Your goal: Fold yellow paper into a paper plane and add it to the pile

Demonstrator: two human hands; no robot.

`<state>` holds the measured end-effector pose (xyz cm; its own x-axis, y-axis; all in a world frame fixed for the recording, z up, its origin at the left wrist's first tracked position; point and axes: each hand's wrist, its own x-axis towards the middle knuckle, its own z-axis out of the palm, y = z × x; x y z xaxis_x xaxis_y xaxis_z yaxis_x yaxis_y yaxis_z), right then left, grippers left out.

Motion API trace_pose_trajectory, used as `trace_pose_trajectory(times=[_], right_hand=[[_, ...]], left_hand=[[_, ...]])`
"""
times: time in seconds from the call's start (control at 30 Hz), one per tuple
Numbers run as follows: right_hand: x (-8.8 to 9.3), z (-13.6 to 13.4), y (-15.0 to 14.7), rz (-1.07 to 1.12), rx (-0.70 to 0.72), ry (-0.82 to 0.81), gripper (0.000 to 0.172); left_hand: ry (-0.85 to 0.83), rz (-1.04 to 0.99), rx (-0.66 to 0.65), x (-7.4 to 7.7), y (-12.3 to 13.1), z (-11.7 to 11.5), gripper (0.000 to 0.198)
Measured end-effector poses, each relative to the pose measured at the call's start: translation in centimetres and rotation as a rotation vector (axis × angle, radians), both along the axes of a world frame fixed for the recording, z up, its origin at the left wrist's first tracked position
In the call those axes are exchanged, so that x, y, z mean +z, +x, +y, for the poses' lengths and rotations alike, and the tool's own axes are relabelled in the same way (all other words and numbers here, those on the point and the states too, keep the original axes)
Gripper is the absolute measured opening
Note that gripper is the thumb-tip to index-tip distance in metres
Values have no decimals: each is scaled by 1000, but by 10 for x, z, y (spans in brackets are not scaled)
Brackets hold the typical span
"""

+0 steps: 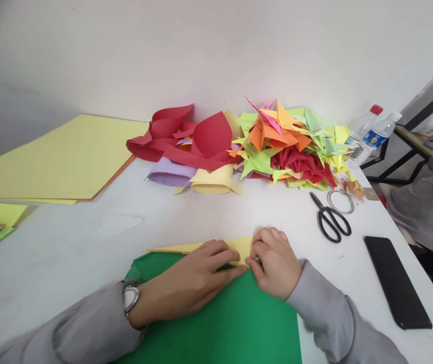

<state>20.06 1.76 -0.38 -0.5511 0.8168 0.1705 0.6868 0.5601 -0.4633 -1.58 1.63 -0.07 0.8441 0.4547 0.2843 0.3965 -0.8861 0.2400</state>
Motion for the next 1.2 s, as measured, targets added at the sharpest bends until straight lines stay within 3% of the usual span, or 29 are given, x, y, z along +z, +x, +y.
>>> trace_pose_trajectory(times=[0.27,0.7,1.2], right_hand=[[3,6,9,-3,-63,-35,16],[4,16,19,-16,-21,-74,17],[8,13,19,-155,20,7,18]], left_hand=[[45,29,-4,-2,1,0,24],[21,1,2,-2,1,0,23],[19,64,-26,-3,0,0,25]])
